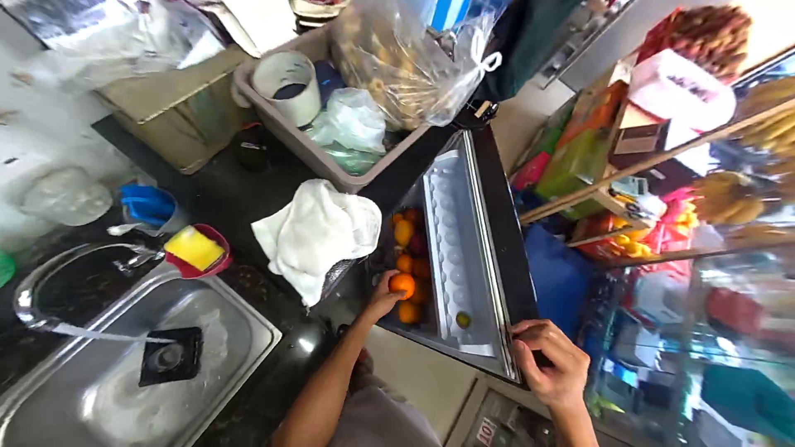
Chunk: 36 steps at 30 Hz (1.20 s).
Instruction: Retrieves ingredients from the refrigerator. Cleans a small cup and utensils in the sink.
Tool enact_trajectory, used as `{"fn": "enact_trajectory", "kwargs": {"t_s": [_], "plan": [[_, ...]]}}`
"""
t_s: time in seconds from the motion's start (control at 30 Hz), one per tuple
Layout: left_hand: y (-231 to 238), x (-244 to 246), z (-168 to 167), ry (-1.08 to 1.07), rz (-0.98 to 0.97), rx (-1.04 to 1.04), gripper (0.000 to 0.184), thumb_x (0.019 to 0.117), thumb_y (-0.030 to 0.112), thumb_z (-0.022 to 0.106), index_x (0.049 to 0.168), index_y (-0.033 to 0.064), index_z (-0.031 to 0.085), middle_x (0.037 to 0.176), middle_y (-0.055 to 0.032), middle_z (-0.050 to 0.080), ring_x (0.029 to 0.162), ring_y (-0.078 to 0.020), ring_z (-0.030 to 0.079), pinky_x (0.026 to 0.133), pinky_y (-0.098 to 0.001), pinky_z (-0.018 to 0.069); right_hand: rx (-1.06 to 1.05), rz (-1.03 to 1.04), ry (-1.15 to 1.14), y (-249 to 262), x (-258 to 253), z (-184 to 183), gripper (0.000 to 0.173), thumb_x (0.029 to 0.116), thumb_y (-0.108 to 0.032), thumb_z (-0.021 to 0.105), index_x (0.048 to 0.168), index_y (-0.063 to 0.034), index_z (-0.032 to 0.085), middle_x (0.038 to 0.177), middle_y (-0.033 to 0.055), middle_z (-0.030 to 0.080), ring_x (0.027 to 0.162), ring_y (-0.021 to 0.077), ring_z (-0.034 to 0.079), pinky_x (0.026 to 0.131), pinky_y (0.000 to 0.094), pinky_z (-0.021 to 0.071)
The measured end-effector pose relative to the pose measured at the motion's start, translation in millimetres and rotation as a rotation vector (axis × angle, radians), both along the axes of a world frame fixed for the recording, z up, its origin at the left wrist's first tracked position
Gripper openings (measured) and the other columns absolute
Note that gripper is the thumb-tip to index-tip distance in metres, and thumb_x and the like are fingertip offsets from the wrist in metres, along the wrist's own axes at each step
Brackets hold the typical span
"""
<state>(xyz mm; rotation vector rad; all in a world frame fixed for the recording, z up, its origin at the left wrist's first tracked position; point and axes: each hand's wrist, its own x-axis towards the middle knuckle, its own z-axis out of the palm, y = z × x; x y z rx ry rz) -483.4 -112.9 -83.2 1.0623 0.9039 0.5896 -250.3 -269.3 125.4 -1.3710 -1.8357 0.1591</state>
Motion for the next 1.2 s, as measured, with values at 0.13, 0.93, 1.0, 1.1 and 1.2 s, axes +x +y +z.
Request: {"fn": "enact_trajectory", "kwargs": {"t_s": [0.13,0.93,1.0,1.1,1.2], "plan": [[-9,35,-24,-0.025,-0.347,0.079,0.062,0.0852,0.000,0.074,0.143,-0.0026,0.050,0.141,-0.0232,0.056,0.128,-0.0306,0.058,0.107,-0.0459,0.0505,-0.026,0.004,0.010,-3,26,1,0.026,0.0994,-0.028,0.061,0.079,-0.0110,0.060,0.080,0.0001,0.065,0.096,0.0130,0.068,0.092,0.0309,0.0564],[-145,-286,5,0.887,0.528,0.484,0.027,0.0977,0.006,0.052,0.115,-0.0022,0.070,0.103,-0.0189,0.071,0.086,-0.0279,0.071,0.081,-0.0444,0.0595,-0.120,-0.222,-0.171,41,-148,13,0.033,0.0972,-0.028,0.060,0.078,-0.0041,0.073,0.090,0.0157,0.068,0.101,0.0323,0.061,0.097,0.0437,0.0434],[-150,-345,5,0.959,0.693,0.372,0.028,0.0996,0.007,0.048,0.116,-0.0037,0.069,0.102,-0.0189,0.070,0.086,-0.0267,0.069,0.082,-0.0429,0.0584,-0.175,-0.236,-0.216,57,-185,17,0.034,0.1010,-0.023,0.056,0.086,0.0022,0.073,0.097,0.0244,0.066,0.103,0.0414,0.060,0.098,0.0516,0.0426],[-146,-422,-3,1.073,0.820,0.110,0.031,0.1024,0.013,0.048,0.122,-0.0024,0.067,0.113,-0.0207,0.070,0.102,-0.0306,0.069,0.095,-0.0468,0.0555,-0.203,-0.292,-0.266,84,-231,20,0.031,0.1051,-0.017,0.049,0.106,0.0050,0.070,0.108,0.0295,0.065,0.110,0.0465,0.060,0.101,0.0563,0.0416],[-127,-480,-21,1.106,0.732,-0.236,0.040,0.1005,0.017,0.055,0.136,-0.0023,0.057,0.136,-0.0265,0.058,0.128,-0.0381,0.057,0.109,-0.0509,0.0463,-0.127,-0.342,-0.247,112,-260,13,0.030,0.1052,-0.013,0.046,0.119,0.0073,0.063,0.117,0.0320,0.062,0.117,0.0461,0.058,0.107,0.0521,0.0428]]}}
